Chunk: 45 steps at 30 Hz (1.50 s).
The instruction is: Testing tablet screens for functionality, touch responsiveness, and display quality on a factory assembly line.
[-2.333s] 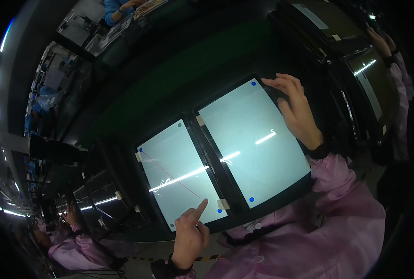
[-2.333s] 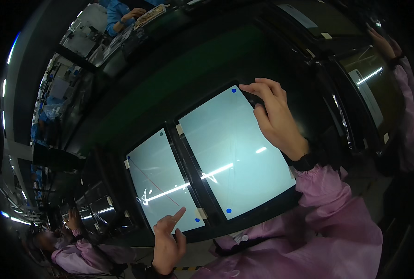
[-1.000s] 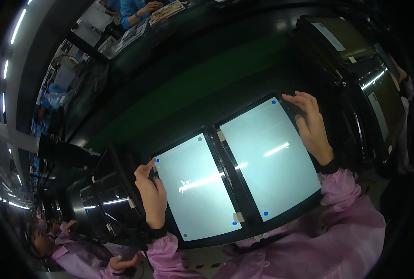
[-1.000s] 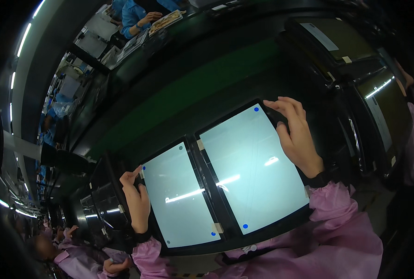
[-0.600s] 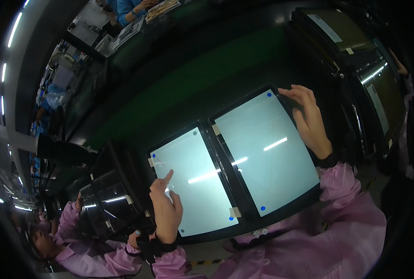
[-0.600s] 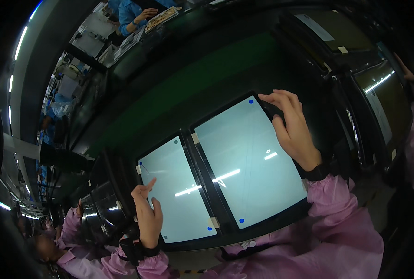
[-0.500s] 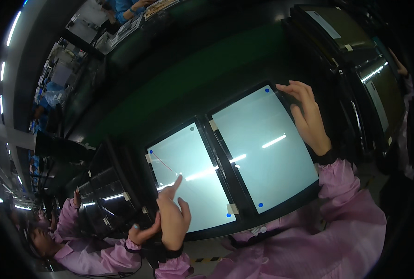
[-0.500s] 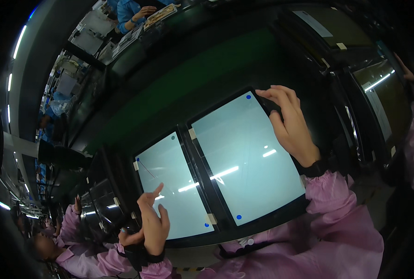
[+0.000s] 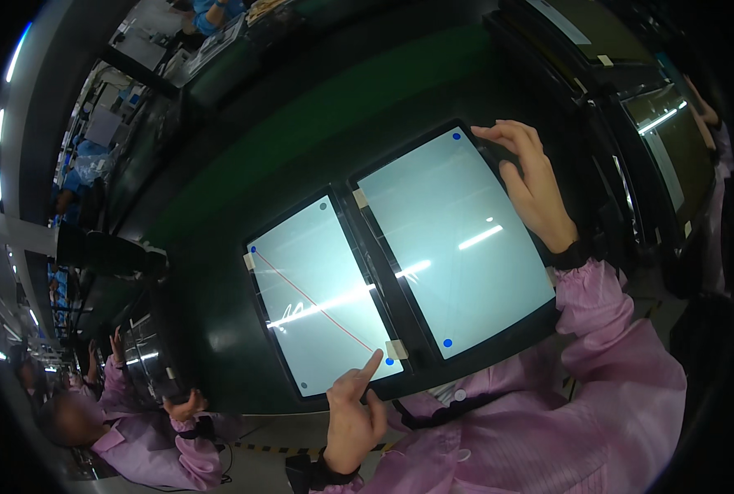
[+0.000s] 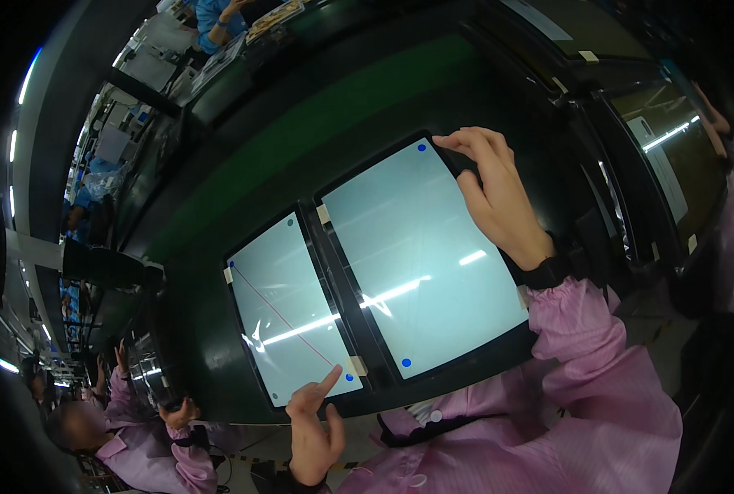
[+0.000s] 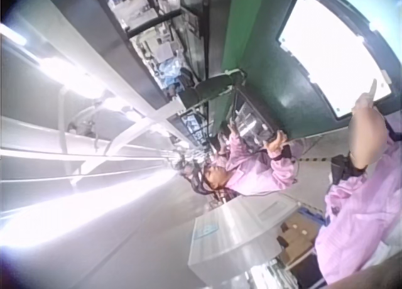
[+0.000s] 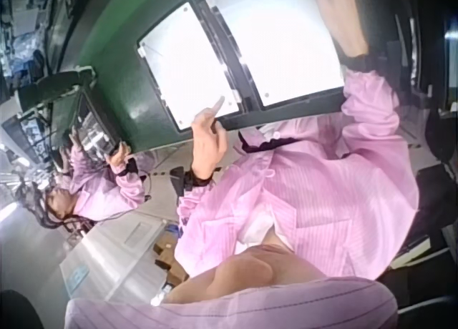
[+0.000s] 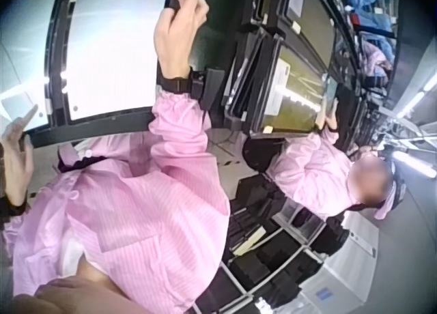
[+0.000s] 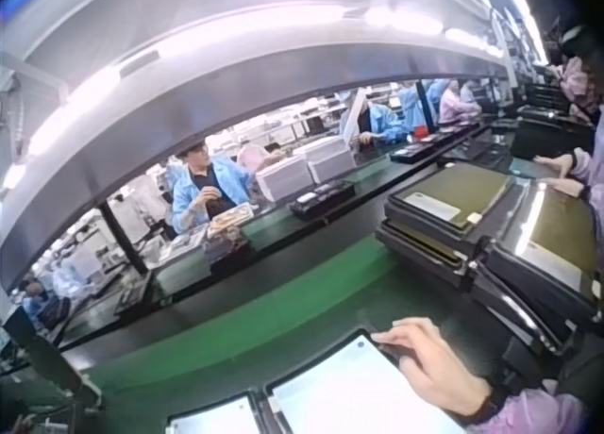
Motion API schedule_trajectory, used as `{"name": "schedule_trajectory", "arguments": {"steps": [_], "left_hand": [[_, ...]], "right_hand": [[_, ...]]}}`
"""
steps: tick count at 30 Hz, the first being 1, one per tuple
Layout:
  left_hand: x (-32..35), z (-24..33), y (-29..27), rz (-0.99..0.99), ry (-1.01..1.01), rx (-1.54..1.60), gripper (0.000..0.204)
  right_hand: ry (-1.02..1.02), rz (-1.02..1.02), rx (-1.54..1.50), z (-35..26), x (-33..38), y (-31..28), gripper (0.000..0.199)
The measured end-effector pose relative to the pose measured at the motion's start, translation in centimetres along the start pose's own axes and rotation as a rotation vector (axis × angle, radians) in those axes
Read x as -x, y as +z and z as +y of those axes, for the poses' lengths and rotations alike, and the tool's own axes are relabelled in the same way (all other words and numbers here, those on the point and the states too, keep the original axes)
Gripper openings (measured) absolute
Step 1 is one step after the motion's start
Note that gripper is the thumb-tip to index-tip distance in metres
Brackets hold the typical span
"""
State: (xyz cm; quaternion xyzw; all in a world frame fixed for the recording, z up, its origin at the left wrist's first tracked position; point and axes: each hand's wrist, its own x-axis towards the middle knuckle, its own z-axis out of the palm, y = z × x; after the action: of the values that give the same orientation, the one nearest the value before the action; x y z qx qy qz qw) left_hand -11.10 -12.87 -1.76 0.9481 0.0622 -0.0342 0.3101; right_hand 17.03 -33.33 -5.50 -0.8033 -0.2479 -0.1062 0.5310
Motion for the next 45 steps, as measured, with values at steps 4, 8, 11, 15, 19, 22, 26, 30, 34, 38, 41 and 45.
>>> {"name": "schedule_trajectory", "arguments": {"steps": [4,8,11,15,19,22,26,30,34,38,41,45], "left_hand": [[-0.1,0.4,0.5,-0.026,0.022,-0.009,0.042],[-1.0,0.8,0.8,0.23,0.165,0.086,0.058],[-0.8,1.0,0.3,0.144,0.099,0.011,0.056],[-1.5,-1.2,-1.5,0.181,0.209,-0.037,0.055],[-8.9,-2.8,-6.4,0.242,0.284,-0.379,0.038],[-14.9,-5.2,-6.5,0.278,0.344,-0.234,0.036],[-17.8,-5.8,-6.0,0.245,0.355,-0.211,0.04],[-17.9,-6.2,-5.8,0.263,0.385,-0.218,0.041],[-17.9,-6.3,-5.8,0.257,0.389,-0.22,0.041],[-16.4,-6.2,-6.0,0.242,0.368,-0.249,0.041],[-13.7,-6.9,-5.7,0.253,0.369,-0.227,0.045],[-9.3,-6.1,-5.7,0.168,0.237,-0.219,0.052]], "right_hand": [[0.0,-0.013,0.031,0.0,0.0,0.1,0.041],[0.011,-0.004,0.012,0.4,-0.1,0.1,0.041],[0.013,0.004,0.003,0.0,-0.3,0.2,0.042],[-0.031,0.024,0.034,-0.4,-0.7,-0.2,0.044],[-0.044,-0.099,0.27,-0.7,-1.3,-0.7,0.042],[-0.035,-0.146,0.324,-1.6,-1.6,-0.2,0.037],[-0.029,-0.195,0.36,-2.5,-1.9,-0.7,0.035],[-0.043,-0.207,0.378,-1.7,-2.2,-0.5,0.035],[-0.086,-0.265,0.459,-1.2,-2.4,-0.1,0.035],[-0.122,-0.289,0.48,-2.4,-1.8,-0.3,0.034],[-0.173,-0.344,0.478,-3.7,0.3,-0.2,0.034],[-0.228,-0.438,0.458,-6.2,4.0,-0.7,0.038]]}}
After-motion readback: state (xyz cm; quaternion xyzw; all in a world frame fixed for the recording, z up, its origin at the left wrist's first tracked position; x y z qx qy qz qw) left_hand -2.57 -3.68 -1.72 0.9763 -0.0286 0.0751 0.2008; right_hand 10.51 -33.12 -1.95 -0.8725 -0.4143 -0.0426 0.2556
